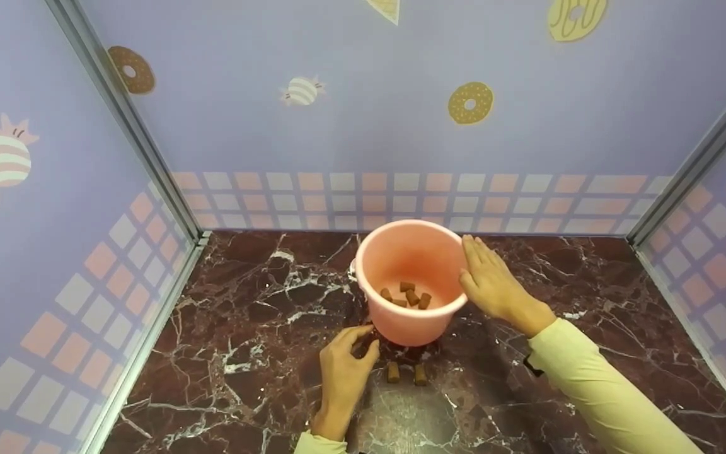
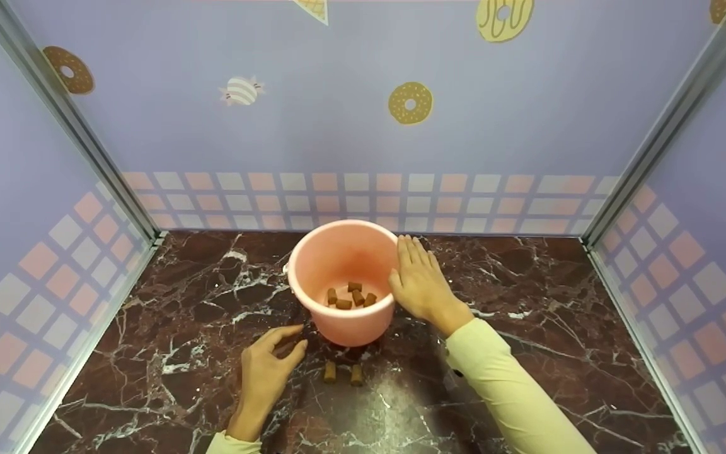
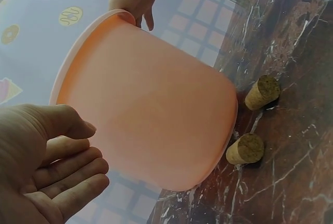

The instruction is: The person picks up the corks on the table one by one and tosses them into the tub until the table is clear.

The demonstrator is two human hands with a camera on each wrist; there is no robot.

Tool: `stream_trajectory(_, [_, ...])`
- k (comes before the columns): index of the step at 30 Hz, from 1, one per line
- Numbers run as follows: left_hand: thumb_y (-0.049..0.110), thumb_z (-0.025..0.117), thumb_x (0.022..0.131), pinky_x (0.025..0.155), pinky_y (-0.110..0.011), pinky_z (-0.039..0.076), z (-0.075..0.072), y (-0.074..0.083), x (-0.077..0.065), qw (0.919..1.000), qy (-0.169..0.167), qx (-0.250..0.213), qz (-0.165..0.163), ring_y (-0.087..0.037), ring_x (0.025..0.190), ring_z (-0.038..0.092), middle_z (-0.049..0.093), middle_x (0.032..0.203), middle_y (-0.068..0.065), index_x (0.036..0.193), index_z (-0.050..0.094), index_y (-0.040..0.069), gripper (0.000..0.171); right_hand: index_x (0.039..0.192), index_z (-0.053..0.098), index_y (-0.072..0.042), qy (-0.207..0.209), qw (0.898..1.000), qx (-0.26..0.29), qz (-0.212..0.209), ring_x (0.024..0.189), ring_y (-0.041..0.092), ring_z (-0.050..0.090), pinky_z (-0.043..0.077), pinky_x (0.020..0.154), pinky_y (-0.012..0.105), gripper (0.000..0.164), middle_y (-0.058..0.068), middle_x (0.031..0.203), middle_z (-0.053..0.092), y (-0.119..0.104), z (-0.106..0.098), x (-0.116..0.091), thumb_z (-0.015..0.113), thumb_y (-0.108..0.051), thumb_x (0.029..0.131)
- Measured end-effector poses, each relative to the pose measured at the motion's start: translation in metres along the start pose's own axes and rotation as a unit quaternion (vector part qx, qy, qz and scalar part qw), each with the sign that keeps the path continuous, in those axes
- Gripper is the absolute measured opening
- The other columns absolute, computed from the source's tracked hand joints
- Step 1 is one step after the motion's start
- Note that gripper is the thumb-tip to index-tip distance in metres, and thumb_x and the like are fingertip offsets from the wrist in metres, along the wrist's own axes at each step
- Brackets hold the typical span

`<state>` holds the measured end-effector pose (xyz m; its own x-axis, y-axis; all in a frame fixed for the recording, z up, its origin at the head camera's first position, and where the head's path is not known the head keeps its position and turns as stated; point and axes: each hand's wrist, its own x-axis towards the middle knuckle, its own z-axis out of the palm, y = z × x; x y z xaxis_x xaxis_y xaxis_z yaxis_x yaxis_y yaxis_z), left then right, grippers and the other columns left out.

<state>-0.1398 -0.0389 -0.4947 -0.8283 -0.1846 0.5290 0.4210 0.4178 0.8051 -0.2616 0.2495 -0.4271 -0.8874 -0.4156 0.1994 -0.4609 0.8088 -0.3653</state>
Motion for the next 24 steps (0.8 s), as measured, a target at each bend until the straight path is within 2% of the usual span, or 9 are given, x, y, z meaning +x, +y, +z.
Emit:
stream_trajectory(6, [-0.013, 0.084, 0.077, 0.078, -0.042, 0.066, 0.002, -0.004, -0.003, 0.9998, -0.003, 0.017, 0.004, -0.030, 0.089, 0.077, 0.079, 0.098, -0.007, 0.100, 0.081, 0.002, 0.028, 0.160, 0.017, 0.018, 0.002, 1.000, 0.003, -0.001, 0.157, 0.049, 0.017, 0.013, 0.129, 0.059, 0.068, 0.035, 0.168, 0.019, 0.000, 0.000, 0.001, 0.044, -0.016, 0.107])
stream_trajectory(10, [-0.014, 0.083, 0.075, 0.076, -0.045, 0.066, 0.004, -0.006, -0.006, 0.9998, -0.004, 0.014, 0.015, -0.032, 0.087, 0.077, 0.079, 0.096, -0.011, 0.099, 0.081, 0.000, 0.028, 0.160, 0.017, 0.018, -0.002, 1.000, 0.007, 0.002, 0.157, 0.049, 0.016, 0.013, 0.129, 0.059, 0.068, 0.035, 0.168, 0.019, -0.001, 0.000, 0.000, 0.044, -0.016, 0.107])
stream_trajectory(15, [-0.011, 0.086, 0.073, 0.077, -0.044, 0.065, 0.005, -0.008, -0.008, 0.9988, -0.001, 0.041, 0.028, -0.028, 0.087, 0.077, 0.079, 0.096, -0.011, 0.099, 0.081, 0.001, 0.029, 0.160, 0.017, 0.017, -0.001, 1.000, 0.009, 0.004, 0.157, 0.049, 0.016, 0.013, 0.129, 0.059, 0.068, 0.034, 0.168, 0.019, -0.001, 0.000, 0.000, 0.044, -0.017, 0.107])
stream_trajectory(24, [-0.011, 0.086, 0.072, 0.078, -0.041, 0.065, 0.007, -0.010, -0.012, 0.9982, -0.009, 0.054, 0.023, -0.026, 0.089, 0.077, 0.079, 0.097, -0.008, 0.099, 0.080, -0.001, 0.029, 0.160, 0.017, 0.017, -0.001, 1.000, 0.009, 0.005, 0.157, 0.050, 0.017, 0.014, 0.129, 0.059, 0.069, 0.035, 0.168, 0.019, -0.001, 0.000, 0.000, 0.045, -0.017, 0.107])
